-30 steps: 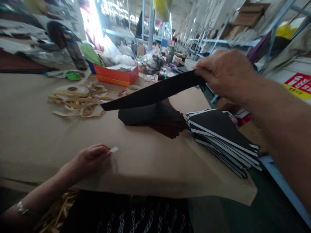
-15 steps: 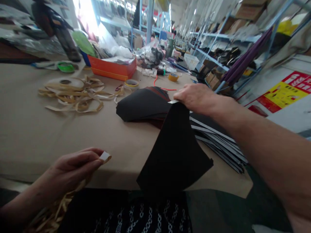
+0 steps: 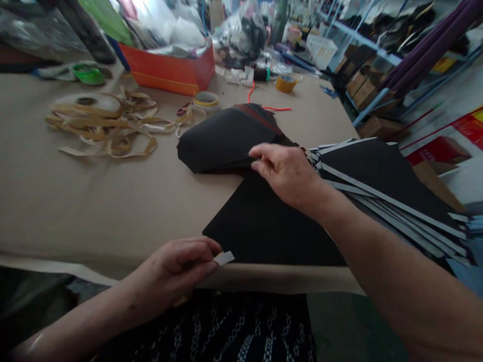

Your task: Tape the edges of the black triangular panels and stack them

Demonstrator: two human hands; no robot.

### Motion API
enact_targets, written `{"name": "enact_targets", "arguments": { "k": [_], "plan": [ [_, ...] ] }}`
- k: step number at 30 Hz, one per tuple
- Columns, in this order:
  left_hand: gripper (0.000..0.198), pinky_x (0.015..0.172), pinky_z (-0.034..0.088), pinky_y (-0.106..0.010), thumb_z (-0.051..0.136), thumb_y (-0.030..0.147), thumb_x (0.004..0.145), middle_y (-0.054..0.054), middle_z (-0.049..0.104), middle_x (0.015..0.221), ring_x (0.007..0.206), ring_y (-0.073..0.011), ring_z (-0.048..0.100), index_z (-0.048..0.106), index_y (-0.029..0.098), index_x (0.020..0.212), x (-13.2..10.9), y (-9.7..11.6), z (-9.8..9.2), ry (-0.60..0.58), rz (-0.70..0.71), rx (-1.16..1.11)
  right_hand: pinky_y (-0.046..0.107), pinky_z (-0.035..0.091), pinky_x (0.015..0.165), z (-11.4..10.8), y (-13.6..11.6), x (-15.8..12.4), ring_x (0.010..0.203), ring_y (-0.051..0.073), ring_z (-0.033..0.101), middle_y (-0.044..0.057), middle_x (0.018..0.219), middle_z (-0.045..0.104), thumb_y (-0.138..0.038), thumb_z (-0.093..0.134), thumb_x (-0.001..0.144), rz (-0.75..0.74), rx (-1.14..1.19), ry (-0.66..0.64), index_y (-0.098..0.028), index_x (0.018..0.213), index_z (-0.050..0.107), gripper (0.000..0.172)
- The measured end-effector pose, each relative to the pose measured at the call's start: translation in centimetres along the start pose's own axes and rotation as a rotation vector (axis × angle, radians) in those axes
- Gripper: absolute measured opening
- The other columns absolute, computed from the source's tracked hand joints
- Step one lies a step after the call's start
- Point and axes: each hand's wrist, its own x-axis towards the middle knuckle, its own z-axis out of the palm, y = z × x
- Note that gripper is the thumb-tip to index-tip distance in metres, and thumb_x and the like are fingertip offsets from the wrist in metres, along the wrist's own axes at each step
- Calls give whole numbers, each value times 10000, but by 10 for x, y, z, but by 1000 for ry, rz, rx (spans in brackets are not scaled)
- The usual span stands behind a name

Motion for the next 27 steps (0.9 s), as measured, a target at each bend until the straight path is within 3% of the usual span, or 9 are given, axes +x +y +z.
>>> {"name": "enact_targets", "arguments": {
  "k": [5, 9, 13, 16, 18, 19, 21, 23, 27],
  "plan": [
    [214, 569, 360, -217, 466, 306, 872, 27, 576, 689, 621, -85, 493, 608, 183, 768, 15, 3, 11, -105, -87, 102, 222, 420, 595, 24, -20, -93, 689, 117, 547, 1, 818, 625, -355, 625, 814, 412, 702, -391, -197, 968, 647, 221],
    [227, 500, 309, -206, 490, 274, 841, 42, 506, 587, 542, -70, 441, 581, 165, 663, 24, 7, 18, -131, -138, 169, 203, 394, 567, 39, -22, -120, 644, 92, 496, -23, 768, 582, -313, 669, 756, 593, 878, -380, -200, 911, 632, 194],
    [218, 524, 344, -207, 492, 251, 842, 27, 550, 645, 568, -75, 471, 577, 168, 659, 30, 13, 21, -130, -75, 183, 198, 363, 558, 41, -21, -119, 615, 82, 470, -38, 674, 546, -176, 591, 771, 508, 826, -366, -181, 736, 598, 35],
    [222, 692, 437, -250, 494, 228, 849, -29, 629, 876, 853, -145, 574, 600, 178, 660, 31, 23, 16, -136, 32, 210, 202, 336, 542, 39, -21, -117, 592, 78, 445, -46, 640, 519, -130, 546, 781, 438, 782, -371, -178, 695, 573, 102],
    [240, 785, 443, -267, 497, 192, 839, -31, 637, 908, 1044, -182, 542, 574, 182, 613, 32, 32, 11, -172, 69, 211, 206, 330, 534, 36, -22, -116, 584, 78, 434, -49, 636, 512, -146, 556, 789, 423, 799, -366, -181, 709, 578, 91],
    [247, 776, 440, -254, 495, 174, 830, -19, 631, 876, 1034, -174, 542, 543, 179, 588, 33, 38, 8, -194, 70, 198, 207, 333, 539, 35, -23, -115, 588, 79, 436, -49, 639, 514, -155, 561, 792, 416, 818, -356, -181, 713, 581, 86],
    [234, 639, 413, -210, 487, 172, 816, 17, 579, 751, 791, -116, 550, 488, 175, 582, 36, 46, 6, -254, 17, 136, 208, 338, 543, 33, -25, -114, 597, 81, 443, -47, 646, 520, -166, 563, 798, 406, 848, -329, -180, 717, 586, 86],
    [213, 490, 325, -200, 483, 250, 823, 47, 484, 636, 553, -74, 417, 482, 181, 622, 39, 50, 7, -324, -119, 43, 207, 342, 547, 32, -26, -115, 603, 81, 448, -45, 650, 522, -169, 561, 801, 407, 854, -300, -175, 713, 584, 91],
    [304, 438, 245, -194, 504, 453, 803, 58, 402, 560, 501, -75, 328, 537, 176, 683, 42, 40, 14, -368, -323, -67, 204, 327, 529, 28, -24, -124, 587, 77, 430, -45, 645, 512, -171, 561, 797, 451, 865, -271, -172, 721, 572, 77]
  ]
}}
